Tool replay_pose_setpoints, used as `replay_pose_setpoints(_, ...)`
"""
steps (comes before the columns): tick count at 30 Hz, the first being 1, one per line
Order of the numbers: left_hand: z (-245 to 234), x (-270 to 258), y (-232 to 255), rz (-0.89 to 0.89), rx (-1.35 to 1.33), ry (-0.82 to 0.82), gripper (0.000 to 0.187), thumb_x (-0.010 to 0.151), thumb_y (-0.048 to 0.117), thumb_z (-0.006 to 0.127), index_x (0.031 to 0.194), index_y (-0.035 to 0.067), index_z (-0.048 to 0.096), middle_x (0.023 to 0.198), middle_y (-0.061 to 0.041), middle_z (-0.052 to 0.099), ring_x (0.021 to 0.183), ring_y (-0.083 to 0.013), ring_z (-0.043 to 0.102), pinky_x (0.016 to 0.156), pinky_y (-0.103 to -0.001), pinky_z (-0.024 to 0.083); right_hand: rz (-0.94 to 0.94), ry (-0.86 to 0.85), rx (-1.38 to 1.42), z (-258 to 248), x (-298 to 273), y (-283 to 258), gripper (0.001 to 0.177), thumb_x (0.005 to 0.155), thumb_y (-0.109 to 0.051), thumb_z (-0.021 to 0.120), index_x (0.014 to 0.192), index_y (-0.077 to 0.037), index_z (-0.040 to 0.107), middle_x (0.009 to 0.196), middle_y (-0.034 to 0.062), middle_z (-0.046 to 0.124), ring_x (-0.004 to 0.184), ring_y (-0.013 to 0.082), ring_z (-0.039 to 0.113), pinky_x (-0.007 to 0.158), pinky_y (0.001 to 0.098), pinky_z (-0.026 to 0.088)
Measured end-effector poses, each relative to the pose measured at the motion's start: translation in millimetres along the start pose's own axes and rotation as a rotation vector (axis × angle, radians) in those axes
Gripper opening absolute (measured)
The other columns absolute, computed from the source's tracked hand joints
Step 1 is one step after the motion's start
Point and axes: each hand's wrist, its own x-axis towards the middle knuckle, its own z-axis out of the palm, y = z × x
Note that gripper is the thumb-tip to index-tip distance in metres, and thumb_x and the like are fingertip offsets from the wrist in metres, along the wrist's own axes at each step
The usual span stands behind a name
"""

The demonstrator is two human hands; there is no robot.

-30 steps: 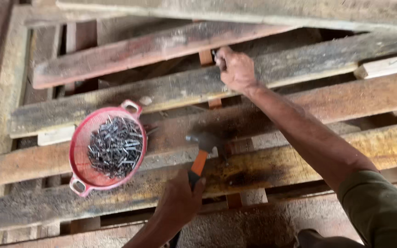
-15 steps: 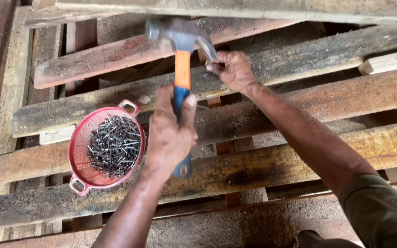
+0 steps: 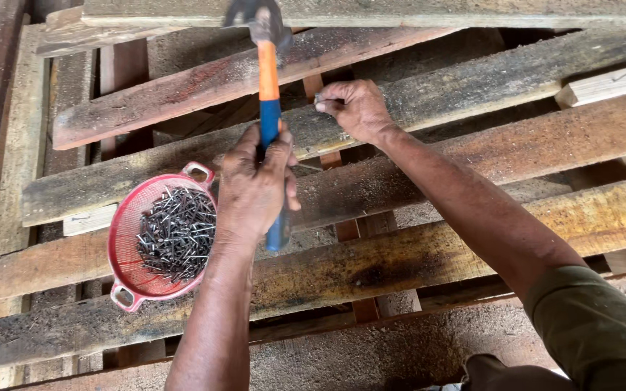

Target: The person assembles wooden pallets by positioning planks and using a hammer to drive nails into the wood. They repeatedly pick up nails from a red colander and secure the wooden pieces together in a workshop setting.

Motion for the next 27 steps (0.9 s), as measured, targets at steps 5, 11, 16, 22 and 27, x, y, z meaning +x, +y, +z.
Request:
replay_pose_setpoints(5, 11.4, 7.8, -3.0, 0.050, 0.591, 0.000, 0.028, 0.117, 0.014, 0.046, 0.125, -0.009, 0.058, 0.077, -0.018, 0.065, 0.051, -0.0222, 0.070, 0.042, -0.037, 0.064, -0.023, -0.025, -0.074, 2.8, 2.3, 2.3, 0.010, 0.098, -0.017, 0.082, 0.107, -0.021, 0.086, 0.105, 0.0001, 0.085, 0.110, 0.0275, 0.079, 0.101, 0.0448, 0.059)
replay_pose_setpoints(11, 15.3, -0.2, 11.7, 0.048, 0.636, -0.010, 0.032, 0.118, 0.022, 0.045, 0.126, -0.005, 0.061, 0.087, -0.027, 0.074, 0.068, -0.0353, 0.081, 0.057, -0.043, 0.071, -0.016, 0.003, 0.014, 9.1, -2.2, 8.2, 0.010, 0.098, -0.012, 0.083, 0.104, -0.018, 0.087, 0.101, 0.0056, 0.085, 0.107, 0.0310, 0.081, 0.099, 0.0459, 0.060)
replay_pose_setpoints(16, 17.8, 20.4, -31.1, -0.003, 0.808, 0.001, 0.034, 0.111, 0.035, 0.053, 0.108, 0.002, 0.062, 0.078, -0.021, 0.074, 0.072, -0.0406, 0.081, 0.049, -0.049, 0.063, -0.074, 0.027, -0.022, 10.0, 5.4, 0.9, 0.010, 0.094, -0.018, 0.087, 0.103, -0.022, 0.087, 0.101, 0.0027, 0.084, 0.106, 0.0317, 0.079, 0.096, 0.0445, 0.060)
replay_pose_setpoints(22, 8.5, -10.3, -16.0, 0.248, 0.646, 0.147, 0.029, 0.112, 0.019, 0.058, 0.110, -0.009, 0.066, 0.065, -0.026, 0.069, 0.047, -0.0356, 0.072, 0.036, -0.039, 0.053, 0.059, 0.068, -0.765, -27.6, -20.5, 27.5, 0.036, 0.109, -0.049, 0.066, 0.098, -0.019, 0.083, 0.098, 0.0056, 0.081, 0.091, 0.0343, 0.081, 0.086, 0.0509, 0.064)
replay_pose_setpoints(27, 4.5, -15.2, 37.1, 0.203, 0.460, 0.202, 0.020, 0.112, 0.027, 0.058, 0.116, 0.007, 0.061, 0.066, -0.005, 0.066, 0.044, -0.0242, 0.067, 0.038, -0.040, 0.055, 0.096, -0.044, -1.001, -25.3, -1.6, 29.1, 0.048, 0.121, -0.053, 0.049, 0.083, -0.031, 0.068, 0.058, -0.0128, 0.057, 0.046, 0.0063, 0.049, 0.045, 0.0266, 0.048)
